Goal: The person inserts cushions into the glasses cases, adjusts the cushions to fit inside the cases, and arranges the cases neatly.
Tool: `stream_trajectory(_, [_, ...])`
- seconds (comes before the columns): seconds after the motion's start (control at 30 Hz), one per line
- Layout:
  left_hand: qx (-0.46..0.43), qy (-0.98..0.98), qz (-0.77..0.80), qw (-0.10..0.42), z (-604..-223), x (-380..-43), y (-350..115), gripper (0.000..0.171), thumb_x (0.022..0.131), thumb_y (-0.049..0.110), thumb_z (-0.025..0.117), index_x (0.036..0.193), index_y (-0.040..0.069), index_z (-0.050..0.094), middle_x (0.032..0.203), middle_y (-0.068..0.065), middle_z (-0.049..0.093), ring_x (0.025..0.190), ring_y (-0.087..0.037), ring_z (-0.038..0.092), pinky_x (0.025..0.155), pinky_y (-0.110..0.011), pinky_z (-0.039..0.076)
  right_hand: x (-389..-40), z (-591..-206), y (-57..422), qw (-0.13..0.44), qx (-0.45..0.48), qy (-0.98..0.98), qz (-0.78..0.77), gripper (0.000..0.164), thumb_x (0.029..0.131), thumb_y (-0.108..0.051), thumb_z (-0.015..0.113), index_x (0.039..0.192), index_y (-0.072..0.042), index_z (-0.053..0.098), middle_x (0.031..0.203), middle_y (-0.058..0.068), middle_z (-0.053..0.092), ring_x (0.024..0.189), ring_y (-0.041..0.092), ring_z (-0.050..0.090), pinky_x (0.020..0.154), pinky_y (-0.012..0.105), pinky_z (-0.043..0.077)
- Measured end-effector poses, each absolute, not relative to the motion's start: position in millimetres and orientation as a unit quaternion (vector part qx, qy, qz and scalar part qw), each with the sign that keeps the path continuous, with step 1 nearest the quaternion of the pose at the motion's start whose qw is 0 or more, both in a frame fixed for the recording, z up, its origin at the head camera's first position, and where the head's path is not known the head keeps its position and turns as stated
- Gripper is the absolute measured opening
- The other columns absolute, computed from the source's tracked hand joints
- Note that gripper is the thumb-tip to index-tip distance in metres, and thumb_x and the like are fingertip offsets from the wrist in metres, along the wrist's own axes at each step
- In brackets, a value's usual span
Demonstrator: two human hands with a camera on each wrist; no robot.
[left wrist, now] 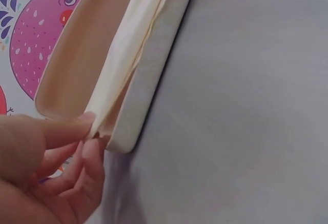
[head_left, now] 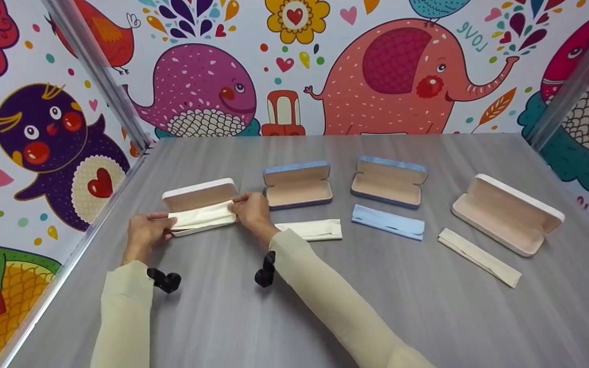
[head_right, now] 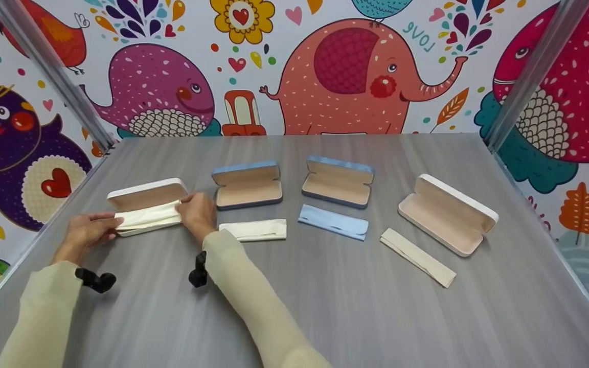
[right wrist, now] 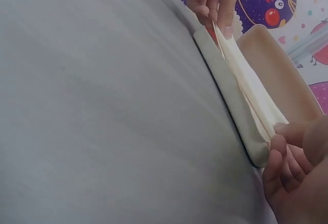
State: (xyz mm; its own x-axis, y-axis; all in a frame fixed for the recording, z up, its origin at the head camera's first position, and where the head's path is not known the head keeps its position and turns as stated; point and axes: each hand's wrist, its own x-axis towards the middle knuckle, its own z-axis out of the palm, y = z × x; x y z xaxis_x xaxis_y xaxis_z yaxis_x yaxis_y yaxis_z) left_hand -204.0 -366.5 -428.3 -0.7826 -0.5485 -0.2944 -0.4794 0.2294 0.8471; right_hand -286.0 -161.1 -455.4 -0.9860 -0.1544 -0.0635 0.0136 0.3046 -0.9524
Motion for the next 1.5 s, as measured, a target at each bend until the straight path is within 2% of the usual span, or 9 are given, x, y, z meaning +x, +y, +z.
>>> stream_trajectory(0.13, [0.325, -0.793, -0.514, 0.039, -431, -206, -363, 0.038, 0.081, 0.015, 0.068, 0.114, -0.001, 0.059, 0.064, 0.008, 0.059, 0.053, -0.004, 0.055, 0.052, -0.020, 0.050, -287, -458, -158, 0.018, -0.064, 0.837, -0.542, 0.008, 0.075, -0.015, 0.074, 0.075, -0.013, 0.067, 0.072, -0.001, 0.068, 0.060, 0.004, 0.053, 0.054, 0.015, 0.042])
stream_trajectory(0.43, [0.298, -0.823, -0.482, 0.047, -436, -209, -362, 0.038, 0.080, 0.015, 0.069, 0.112, -0.004, 0.061, 0.059, 0.011, 0.058, 0.048, -0.003, 0.052, 0.048, -0.020, 0.046, -288, -461, -156, -0.019, -0.085, 0.864, -0.495, 0.008, 0.076, -0.017, 0.073, 0.074, -0.015, 0.066, 0.069, -0.005, 0.064, 0.061, 0.004, 0.052, 0.057, 0.018, 0.042])
stream_trajectory(0.77, [0.283, -0.842, -0.456, 0.053, -438, -211, -361, 0.035, 0.080, 0.018, 0.068, 0.108, -0.002, 0.064, 0.062, 0.010, 0.059, 0.049, -0.004, 0.053, 0.047, -0.020, 0.046, -289, -465, -161, -0.091, -0.117, 0.880, -0.451, 0.004, 0.074, -0.006, 0.069, 0.074, -0.010, 0.066, 0.070, -0.002, 0.066, 0.064, 0.007, 0.056, 0.060, 0.018, 0.045])
stream_trajectory(0.87, [0.283, -0.846, -0.447, 0.066, -439, -207, -363, 0.034, 0.080, 0.019, 0.069, 0.106, -0.002, 0.065, 0.063, 0.009, 0.061, 0.048, -0.004, 0.054, 0.047, -0.020, 0.046, -286, -465, -164, -0.093, -0.120, 0.877, -0.455, 0.007, 0.073, -0.003, 0.065, 0.075, -0.009, 0.066, 0.070, -0.002, 0.066, 0.065, 0.007, 0.056, 0.059, 0.018, 0.045])
stream_trajectory(1.07, [0.287, -0.834, -0.463, 0.085, -437, -203, -366, 0.036, 0.080, 0.019, 0.067, 0.107, -0.004, 0.064, 0.068, 0.006, 0.066, 0.051, -0.004, 0.057, 0.048, -0.020, 0.049, -282, -458, -165, -0.078, -0.102, 0.874, -0.469, 0.008, 0.074, -0.004, 0.064, 0.078, -0.009, 0.069, 0.073, -0.001, 0.068, 0.068, 0.009, 0.059, 0.062, 0.019, 0.046])
stream_trajectory(1.17, [0.309, -0.817, -0.479, 0.084, -433, -204, -367, 0.036, 0.085, 0.018, 0.058, 0.112, -0.006, 0.061, 0.065, 0.007, 0.062, 0.051, -0.003, 0.057, 0.050, -0.020, 0.051, -283, -449, -161, -0.052, -0.063, 0.866, -0.494, 0.005, 0.078, -0.014, 0.066, 0.080, -0.011, 0.070, 0.075, -0.001, 0.068, 0.070, 0.010, 0.060, 0.065, 0.022, 0.048])
stream_trajectory(1.33, [0.338, -0.776, -0.530, 0.052, -418, -207, -370, 0.043, 0.093, 0.021, 0.040, 0.127, -0.004, 0.048, 0.065, 0.007, 0.056, 0.054, -0.002, 0.057, 0.059, -0.023, 0.055, -290, -427, -157, 0.029, -0.010, 0.824, -0.566, 0.018, 0.086, -0.028, 0.060, 0.093, -0.012, 0.067, 0.089, 0.000, 0.066, 0.083, 0.014, 0.060, 0.075, 0.028, 0.048])
stream_trajectory(1.4, [0.340, -0.761, -0.552, 0.026, -412, -208, -370, 0.046, 0.095, 0.024, 0.037, 0.133, -0.001, 0.041, 0.071, 0.005, 0.056, 0.060, -0.004, 0.057, 0.064, -0.025, 0.055, -293, -421, -156, 0.066, -0.004, 0.806, -0.588, 0.023, 0.087, -0.028, 0.058, 0.101, -0.012, 0.065, 0.097, 0.002, 0.066, 0.091, 0.016, 0.060, 0.081, 0.030, 0.048])
stream_trajectory(1.5, [0.336, -0.747, -0.574, -0.017, -407, -208, -370, 0.053, 0.096, 0.034, 0.030, 0.140, 0.004, 0.031, 0.094, -0.004, 0.055, 0.077, -0.012, 0.055, 0.075, -0.028, 0.053, -297, -415, -156, 0.117, 0.001, 0.781, -0.614, 0.032, 0.088, -0.033, 0.057, 0.112, -0.013, 0.063, 0.108, 0.004, 0.064, 0.102, 0.018, 0.059, 0.087, 0.032, 0.047])
